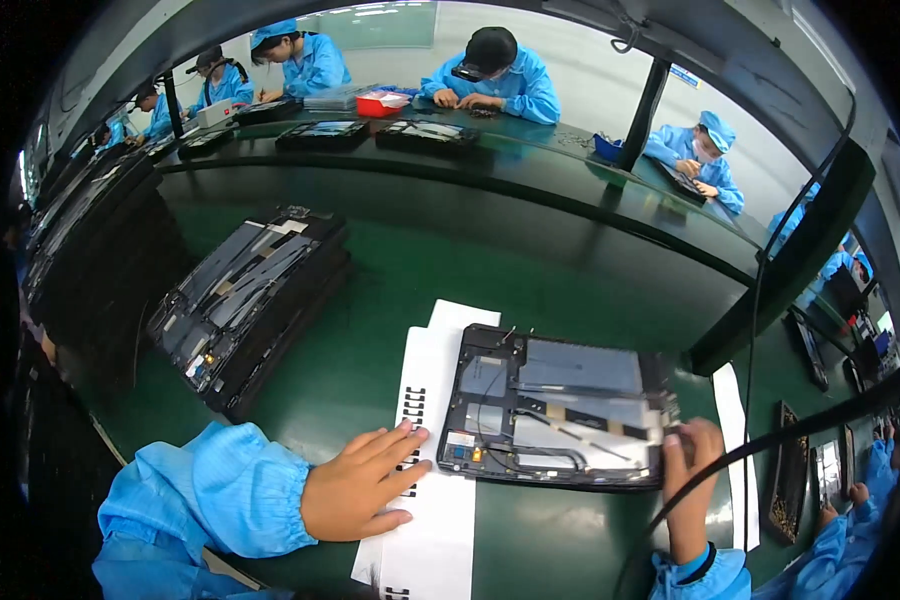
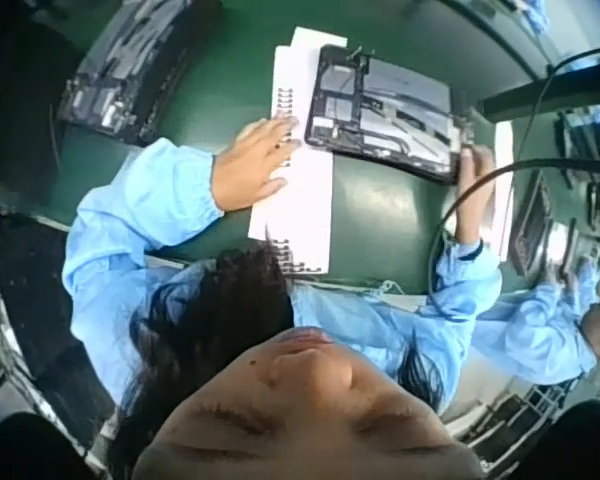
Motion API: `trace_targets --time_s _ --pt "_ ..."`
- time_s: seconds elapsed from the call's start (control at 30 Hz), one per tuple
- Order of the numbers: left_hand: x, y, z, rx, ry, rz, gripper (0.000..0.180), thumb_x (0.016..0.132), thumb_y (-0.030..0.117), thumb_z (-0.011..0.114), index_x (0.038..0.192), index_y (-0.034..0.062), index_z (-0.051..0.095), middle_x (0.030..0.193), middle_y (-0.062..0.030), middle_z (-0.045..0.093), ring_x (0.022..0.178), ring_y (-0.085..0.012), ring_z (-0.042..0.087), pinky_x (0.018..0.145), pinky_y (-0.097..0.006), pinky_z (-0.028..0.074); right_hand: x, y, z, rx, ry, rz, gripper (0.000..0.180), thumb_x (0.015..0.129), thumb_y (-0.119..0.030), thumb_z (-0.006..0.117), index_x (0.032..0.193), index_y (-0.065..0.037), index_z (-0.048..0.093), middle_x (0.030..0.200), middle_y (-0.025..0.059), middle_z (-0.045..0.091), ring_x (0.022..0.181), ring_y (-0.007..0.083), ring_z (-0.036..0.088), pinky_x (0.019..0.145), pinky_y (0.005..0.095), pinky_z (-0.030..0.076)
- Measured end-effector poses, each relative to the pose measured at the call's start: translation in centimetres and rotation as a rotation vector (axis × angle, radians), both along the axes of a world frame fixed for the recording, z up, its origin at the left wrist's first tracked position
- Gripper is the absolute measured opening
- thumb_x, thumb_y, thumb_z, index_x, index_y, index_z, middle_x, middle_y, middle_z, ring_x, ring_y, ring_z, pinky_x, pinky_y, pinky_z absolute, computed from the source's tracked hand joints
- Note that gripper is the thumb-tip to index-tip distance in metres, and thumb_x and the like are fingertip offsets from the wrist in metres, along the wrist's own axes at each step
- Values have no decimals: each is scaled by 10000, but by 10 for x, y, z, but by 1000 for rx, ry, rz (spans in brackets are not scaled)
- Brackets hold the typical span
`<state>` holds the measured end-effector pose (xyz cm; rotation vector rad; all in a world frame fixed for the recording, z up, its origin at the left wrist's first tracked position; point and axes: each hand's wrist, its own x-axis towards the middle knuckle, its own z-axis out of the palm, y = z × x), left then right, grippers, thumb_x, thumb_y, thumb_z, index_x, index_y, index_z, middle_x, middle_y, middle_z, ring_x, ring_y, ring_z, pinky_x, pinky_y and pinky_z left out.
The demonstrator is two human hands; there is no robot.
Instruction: The person assembles internal cables and a battery into tablet frames, then applies adhesive strips to the frames by hand.
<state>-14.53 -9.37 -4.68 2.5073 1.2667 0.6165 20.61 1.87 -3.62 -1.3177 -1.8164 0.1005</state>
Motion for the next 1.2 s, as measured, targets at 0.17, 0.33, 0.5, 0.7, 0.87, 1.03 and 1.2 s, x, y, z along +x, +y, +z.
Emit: trace_targets --time_s 0.17,0.33,0.5,0.7,0.87,1.03,1.2 --pt "-8 12 4 43 -53 -21 456 729 204 642 1093 -29 497 1209 -237 402 1103 -375 414 914 -452 325 -75 -14 34 -102 97 193 109 680 4 584 788 8 569 737 131 550 676 268 538 661 335 440" --pt "-13 21 -11 240 -57 52 442 671 160 649 1043 -42 523 1083 -192 489 1002 -319 487 863 -387 399 -205 0 27 -2 -292 533 76 658 -82 590 627 -16 611 630 111 566 664 282 534 615 374 417" --pt "-7 24 -5 260 -70 20 434 653 130 646 1029 -45 520 1023 -169 497 960 -314 493 837 -372 409 -244 3 14 89 -721 361 128 569 -146 596 517 -29 590 572 116 560 634 265 499 622 398 335" --pt "-11 23 -5 264 -62 25 415 641 114 650 1003 -44 523 1002 -167 500 932 -310 500 809 -379 415 -250 -2 12 167 -749 299 136 566 -183 618 515 -57 600 551 99 552 632 267 477 609 400 298" --pt "-7 25 -1 226 -82 41 402 632 103 652 989 -35 529 991 -168 504 919 -318 501 802 -384 416 -250 4 7 24 -651 282 125 563 -171 613 509 -59 599 532 102 556 653 275 472 615 408 283" --pt "-5 21 9 154 36 69 419 658 138 640 1017 -46 529 1053 -175 499 987 -306 487 851 -371 403 -239 2 14 -15 -397 378 159 606 -167 572 526 -30 573 554 113 549 643 275 464 645 380 296" --pt "-14 18 10 95 32 107 424 642 102 659 1022 -42 538 1098 -191 497 1006 -343 489 850 -390 414 -158 -6 54 -303 154 549 136 671 -122 574 621 3 557 614 104 568 659 234 497 639 345 392"
